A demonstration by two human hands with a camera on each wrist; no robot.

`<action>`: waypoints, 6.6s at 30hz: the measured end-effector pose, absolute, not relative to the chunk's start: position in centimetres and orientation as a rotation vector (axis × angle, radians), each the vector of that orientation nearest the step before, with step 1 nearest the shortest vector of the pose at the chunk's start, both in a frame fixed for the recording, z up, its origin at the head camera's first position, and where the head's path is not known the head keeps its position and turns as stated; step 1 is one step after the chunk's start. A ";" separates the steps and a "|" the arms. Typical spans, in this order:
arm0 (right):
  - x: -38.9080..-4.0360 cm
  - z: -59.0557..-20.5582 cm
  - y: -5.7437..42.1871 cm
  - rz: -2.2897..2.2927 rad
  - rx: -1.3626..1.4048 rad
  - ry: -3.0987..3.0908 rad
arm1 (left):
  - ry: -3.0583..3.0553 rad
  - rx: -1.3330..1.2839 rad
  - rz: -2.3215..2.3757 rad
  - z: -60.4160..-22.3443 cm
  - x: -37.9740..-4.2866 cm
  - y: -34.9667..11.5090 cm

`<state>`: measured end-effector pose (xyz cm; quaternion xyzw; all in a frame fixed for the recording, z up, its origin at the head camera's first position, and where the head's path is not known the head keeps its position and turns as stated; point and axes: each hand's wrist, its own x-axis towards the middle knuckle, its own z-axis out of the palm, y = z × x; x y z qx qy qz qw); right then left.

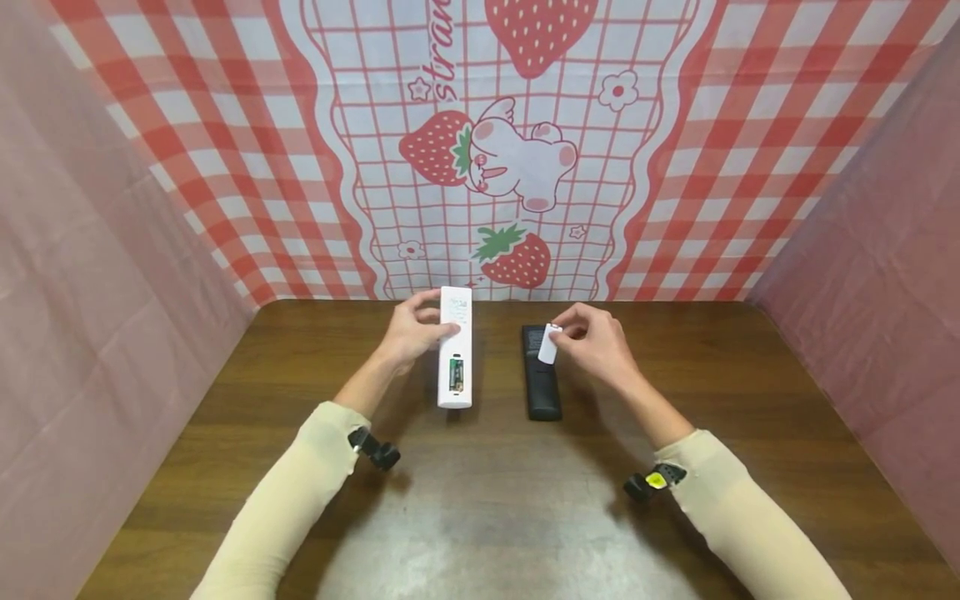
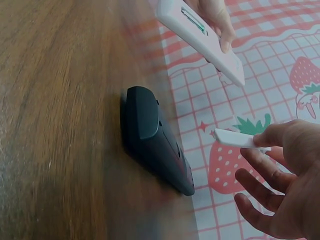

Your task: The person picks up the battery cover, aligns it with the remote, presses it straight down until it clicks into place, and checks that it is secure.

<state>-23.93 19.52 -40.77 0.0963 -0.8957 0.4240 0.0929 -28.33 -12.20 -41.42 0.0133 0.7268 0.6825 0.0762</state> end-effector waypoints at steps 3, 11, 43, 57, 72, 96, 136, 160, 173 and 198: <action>-23.9 -40.9 19.7 1.254 0.282 -2.656 | 2.187 0.035 2.046 -41.4 -28.4 -12.0; -23.7 -40.8 20.4 1.264 0.273 -2.646 | 2.180 0.024 2.053 -41.1 -28.4 -11.5; -23.9 -39.7 20.9 1.270 0.262 -2.625 | 2.141 0.016 2.068 -41.3 -28.9 -10.8; -23.7 -39.3 20.9 1.296 0.297 -2.601 | 2.147 0.020 2.060 -41.1 -28.6 -10.1; -23.3 -39.7 20.5 1.348 0.315 -2.607 | 2.123 0.026 2.071 -41.3 -28.4 -9.4; -22.6 -39.5 19.8 1.583 0.301 -2.571 | 2.071 0.087 2.124 -41.5 -28.3 -8.7; -22.3 -40.1 18.0 1.749 0.404 -2.540 | 2.067 0.130 2.090 -41.6 -28.1 -6.6; -22.4 -40.2 17.1 1.797 0.546 -2.486 | 2.039 0.145 2.122 -41.3 -27.9 -5.6; -22.2 -39.8 16.6 1.802 0.544 -2.484 | 2.036 0.145 2.109 -41.2 -27.9 -5.3; -21.8 -40.3 15.7 1.818 0.574 -2.465 | 2.046 0.160 2.111 -40.9 -28.0 -5.1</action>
